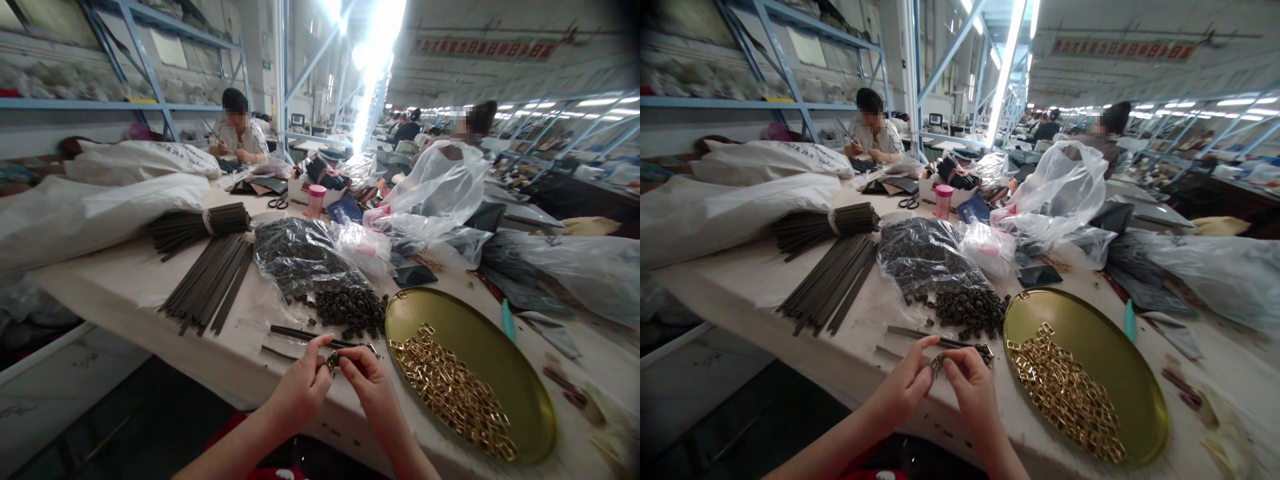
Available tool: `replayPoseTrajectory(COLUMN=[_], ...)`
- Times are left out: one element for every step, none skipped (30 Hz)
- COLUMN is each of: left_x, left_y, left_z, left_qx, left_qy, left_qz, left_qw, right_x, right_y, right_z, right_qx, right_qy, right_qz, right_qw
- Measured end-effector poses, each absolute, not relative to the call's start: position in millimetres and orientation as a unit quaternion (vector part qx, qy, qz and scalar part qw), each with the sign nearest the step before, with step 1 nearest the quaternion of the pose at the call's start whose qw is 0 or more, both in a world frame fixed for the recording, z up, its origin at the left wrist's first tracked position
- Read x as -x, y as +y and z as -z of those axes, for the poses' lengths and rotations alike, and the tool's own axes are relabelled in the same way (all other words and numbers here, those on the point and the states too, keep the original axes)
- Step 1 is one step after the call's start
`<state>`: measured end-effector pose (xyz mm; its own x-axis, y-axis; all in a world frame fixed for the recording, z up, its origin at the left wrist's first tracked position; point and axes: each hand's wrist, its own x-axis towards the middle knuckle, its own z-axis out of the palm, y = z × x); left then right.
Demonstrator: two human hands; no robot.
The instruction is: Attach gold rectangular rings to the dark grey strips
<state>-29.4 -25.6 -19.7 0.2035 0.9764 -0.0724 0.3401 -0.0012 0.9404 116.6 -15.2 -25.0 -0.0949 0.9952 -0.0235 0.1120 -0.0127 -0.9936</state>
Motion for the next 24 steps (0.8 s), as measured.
replayPoseTrajectory(left_x=[30, 31, 31, 31, 31, 30, 30, 29, 29, 28, 28, 28, 28, 28, 28, 28, 28, 28, 27, 27, 26, 26, 26, 26], left_y=[-26, -27, -27, -29, -30, -32, -33, -35, -36, -38, -38, -39, -40, -40, -40, -40, -40, -40, -40, -40, -39, -38, -37, -37], left_z=[19, 19, 18, 17, 16, 15, 14, 12, 11, 10, 9, 8, 8, 8, 9, 9, 10, 11, 13, 14, 15, 16, 18, 19], left_qx=[-0.624, -0.626, -0.629, -0.633, -0.639, -0.645, -0.653, -0.66, -0.667, -0.673, -0.677, -0.681, -0.683, -0.684, -0.683, -0.68, -0.675, -0.668, -0.66, -0.652, -0.643, -0.635, -0.627, -0.621], left_qy=[0.532, 0.533, 0.535, 0.536, 0.536, 0.536, 0.535, 0.533, 0.53, 0.527, 0.524, 0.52, 0.516, 0.512, 0.51, 0.508, 0.507, 0.507, 0.507, 0.507, 0.508, 0.514, 0.524, 0.537], left_qz=[-0.336, -0.333, -0.328, -0.321, -0.313, -0.304, -0.296, -0.287, -0.279, -0.272, -0.265, -0.26, -0.256, -0.254, -0.254, -0.257, -0.261, -0.266, -0.27, -0.277, -0.283, -0.287, -0.29, -0.289], left_qw=[0.463, 0.461, 0.459, 0.457, 0.454, 0.451, 0.448, 0.445, 0.443, 0.442, 0.443, 0.445, 0.449, 0.454, 0.458, 0.462, 0.468, 0.476, 0.484, 0.491, 0.498, 0.501, 0.499, 0.493], right_x=[-116, -115, -115, -114, -114, -113, -113, -113, -114, -114, -115, -115, -115, -115, -115, -115, -115, -114, -114, -114, -114, -114, -114, -114], right_y=[-17, -19, -21, -23, -23, -24, -24, -24, -24, -25, -25, -27, -28, -30, -33, -35, -37, -39, -40, -42, -43, -44, -46, -48], right_z=[23, 21, 20, 19, 20, 21, 23, 25, 28, 31, 33, 35, 37, 38, 38, 38, 38, 38, 38, 38, 37, 37, 37, 36], right_qx=[0.505, 0.501, 0.498, 0.497, 0.497, 0.499, 0.501, 0.5, 0.492, 0.478, 0.456, 0.43, 0.402, 0.378, 0.359, 0.348, 0.348, 0.356, 0.371, 0.39, 0.41, 0.427, 0.439, 0.446], right_qy=[-0.562, -0.572, -0.575, -0.57, -0.557, -0.538, -0.511, -0.477, -0.434, -0.387, -0.34, -0.302, -0.276, -0.262, -0.262, -0.27, -0.282, -0.296, -0.311, -0.327, -0.342, -0.357, -0.371, -0.387], right_qz=[-0.48, -0.466, -0.461, -0.466, -0.477, -0.495, -0.519, -0.55, -0.588, -0.631, -0.676, -0.718, -0.754, -0.78, -0.797, -0.802, -0.798, -0.786, -0.768, -0.747, -0.725, -0.703, -0.683, -0.666], right_qw=[0.447, 0.452, 0.457, 0.46, 0.463, 0.466, 0.467, 0.47, 0.473, 0.473, 0.468, 0.457, 0.441, 0.425, 0.41, 0.403, 0.403, 0.409, 0.418, 0.427, 0.435, 0.443, 0.45, 0.455])
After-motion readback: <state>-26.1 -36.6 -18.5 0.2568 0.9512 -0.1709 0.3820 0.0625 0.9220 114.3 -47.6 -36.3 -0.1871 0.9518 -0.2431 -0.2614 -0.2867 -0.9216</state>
